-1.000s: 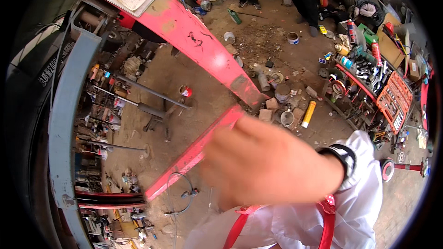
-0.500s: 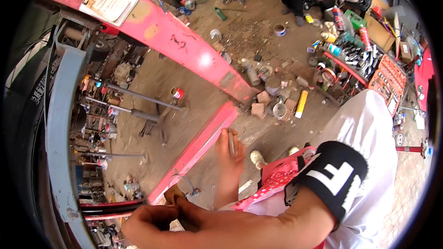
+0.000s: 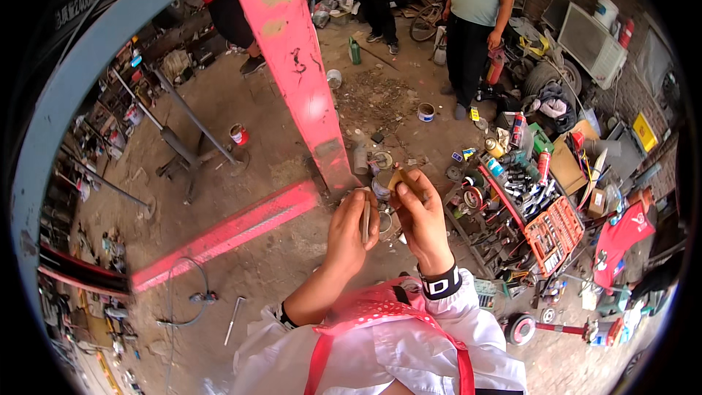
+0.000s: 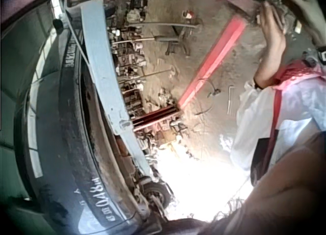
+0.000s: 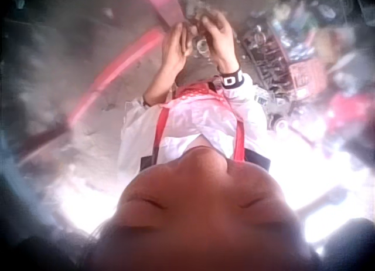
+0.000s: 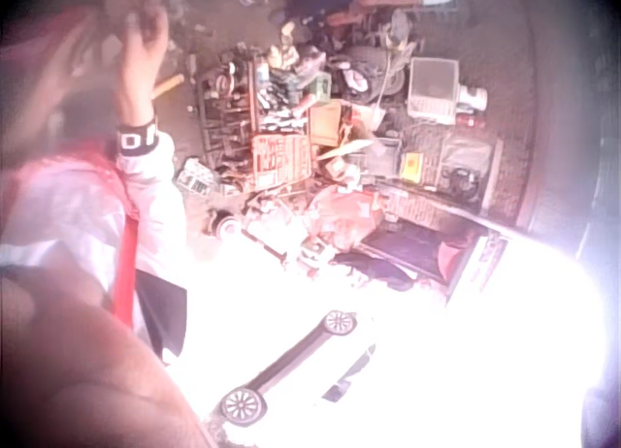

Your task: The person holds a small metal piece in their left hand and rubs it with a sanding block in their right hand. They repeatedly turn the metal piece to sand different edges and surfaces. The person continues this sanding action throughout the clip.

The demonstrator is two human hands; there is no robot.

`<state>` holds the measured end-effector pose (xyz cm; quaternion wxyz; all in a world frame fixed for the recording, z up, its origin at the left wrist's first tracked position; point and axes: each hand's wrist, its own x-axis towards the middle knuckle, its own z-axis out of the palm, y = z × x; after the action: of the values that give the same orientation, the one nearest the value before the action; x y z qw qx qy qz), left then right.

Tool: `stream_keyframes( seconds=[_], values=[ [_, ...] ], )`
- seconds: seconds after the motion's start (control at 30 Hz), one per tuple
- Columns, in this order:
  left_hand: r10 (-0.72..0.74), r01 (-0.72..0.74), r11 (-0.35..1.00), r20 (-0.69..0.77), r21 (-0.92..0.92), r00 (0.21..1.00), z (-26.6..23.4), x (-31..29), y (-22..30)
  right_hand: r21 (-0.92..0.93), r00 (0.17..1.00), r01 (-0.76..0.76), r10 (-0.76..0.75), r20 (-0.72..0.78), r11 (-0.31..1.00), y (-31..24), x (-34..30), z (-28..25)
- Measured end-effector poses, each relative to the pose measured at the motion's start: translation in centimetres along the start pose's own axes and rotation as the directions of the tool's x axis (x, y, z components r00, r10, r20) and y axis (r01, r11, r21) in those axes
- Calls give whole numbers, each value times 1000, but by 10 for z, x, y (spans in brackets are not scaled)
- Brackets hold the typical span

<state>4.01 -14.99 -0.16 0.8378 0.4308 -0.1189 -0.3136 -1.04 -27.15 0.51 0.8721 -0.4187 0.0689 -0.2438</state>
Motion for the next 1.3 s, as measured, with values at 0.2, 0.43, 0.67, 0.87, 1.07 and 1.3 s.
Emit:
stream_keyframes(
  seconds=[0.2, 0.43, 0.67, 0.87, 1.07, 1.3],
  values=[
    [346, -349, 865, 77, 359, 935, 10, -2, 2, -38, 991, 123, -121, 49, 992, 17, -4, -2],
    [742, -705, 178, 377, 687, 555, -5, -13, 11, -194, 917, 264, -183, 353, 945, 20, -4, -10],
    [686, -671, -293, 639, 681, 349, -17, -17, 22, -292, 873, 399, -263, 410, 869, 22, -11, -3],
    [634, -714, -408, 739, 568, 226, -20, -11, 21, -300, 876, 411, -282, 391, 861, 21, -15, 0],
    [664, -706, -426, 726, 565, 180, -20, -6, 21, -321, 891, 395, -275, 361, 861, 16, -17, 0],
    [574, -728, -446, 790, 521, 214, -24, -8, 20, -129, 921, 332, -291, 258, 935, 20, -16, -5]
  ],
)
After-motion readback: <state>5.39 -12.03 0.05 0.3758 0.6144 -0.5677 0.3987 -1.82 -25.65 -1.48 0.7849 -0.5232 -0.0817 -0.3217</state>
